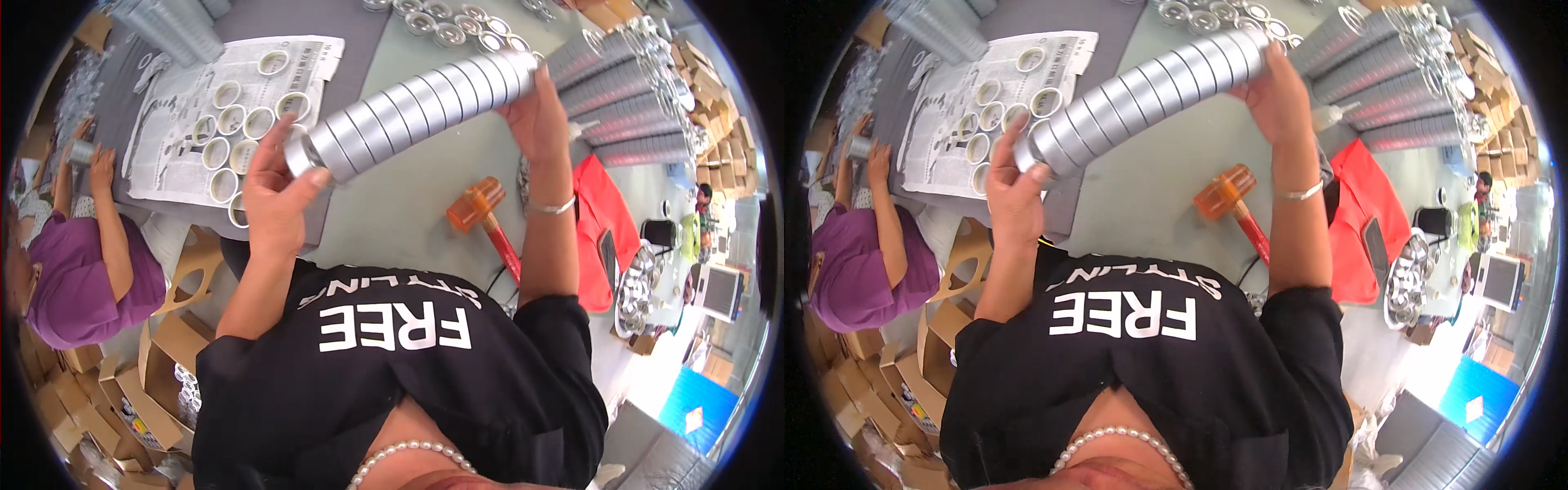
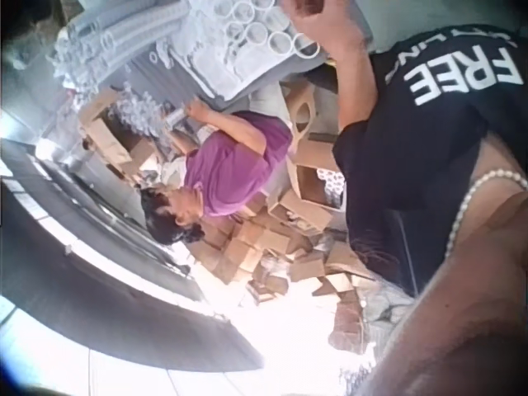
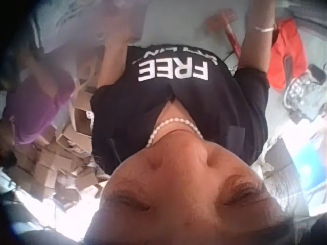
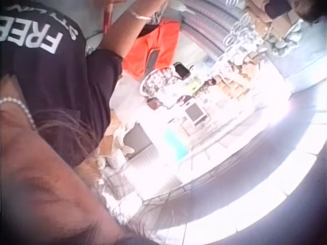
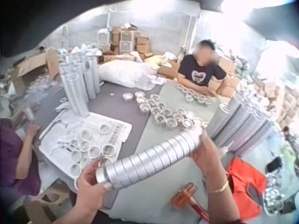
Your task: The person assembles small metal components at a workbench. They pick up a cylindrical metal piece and a flat circular piece, align them, and use a rubber mallet to tap the circular piece into the cylinder. The person repeats this process for multiple units, stacking the finished assemblies on the table.
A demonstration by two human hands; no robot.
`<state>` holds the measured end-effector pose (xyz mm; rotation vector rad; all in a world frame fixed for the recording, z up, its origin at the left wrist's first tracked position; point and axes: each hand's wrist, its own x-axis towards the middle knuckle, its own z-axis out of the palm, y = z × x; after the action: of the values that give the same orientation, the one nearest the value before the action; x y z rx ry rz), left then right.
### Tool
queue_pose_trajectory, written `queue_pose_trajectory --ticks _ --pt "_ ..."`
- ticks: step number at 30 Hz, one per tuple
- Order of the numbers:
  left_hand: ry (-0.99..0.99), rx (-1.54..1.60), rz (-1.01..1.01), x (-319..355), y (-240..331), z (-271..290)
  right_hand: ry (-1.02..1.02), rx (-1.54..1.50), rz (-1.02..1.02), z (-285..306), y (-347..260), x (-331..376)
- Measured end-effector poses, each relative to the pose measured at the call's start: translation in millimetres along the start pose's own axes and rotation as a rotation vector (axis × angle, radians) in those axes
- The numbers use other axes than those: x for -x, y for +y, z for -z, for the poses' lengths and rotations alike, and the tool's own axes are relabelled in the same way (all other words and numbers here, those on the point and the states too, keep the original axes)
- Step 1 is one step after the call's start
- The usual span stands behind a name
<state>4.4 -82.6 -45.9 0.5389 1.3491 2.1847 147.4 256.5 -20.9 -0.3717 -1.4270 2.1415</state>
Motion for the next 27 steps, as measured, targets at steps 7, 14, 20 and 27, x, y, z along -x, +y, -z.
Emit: queue_pose_trajectory --ticks 7,14,20,27 --pt "0.121 0.028 -0.504 -28 45 -18 -0.206 -0.162 -0.033 -3 90 46" --pt "-0.235 -0.161 -0.437 -55 -9 -61 -0.328 1.021 -0.112 -35 92 61" --pt "-0.358 -0.143 -0.196 -49 -20 -99 -0.171 0.65 0.282 -38 -8 57" --pt "-0.402 -0.172 -0.104 -50 -38 -105 -0.312 0.97 0.536 -97 -57 52"
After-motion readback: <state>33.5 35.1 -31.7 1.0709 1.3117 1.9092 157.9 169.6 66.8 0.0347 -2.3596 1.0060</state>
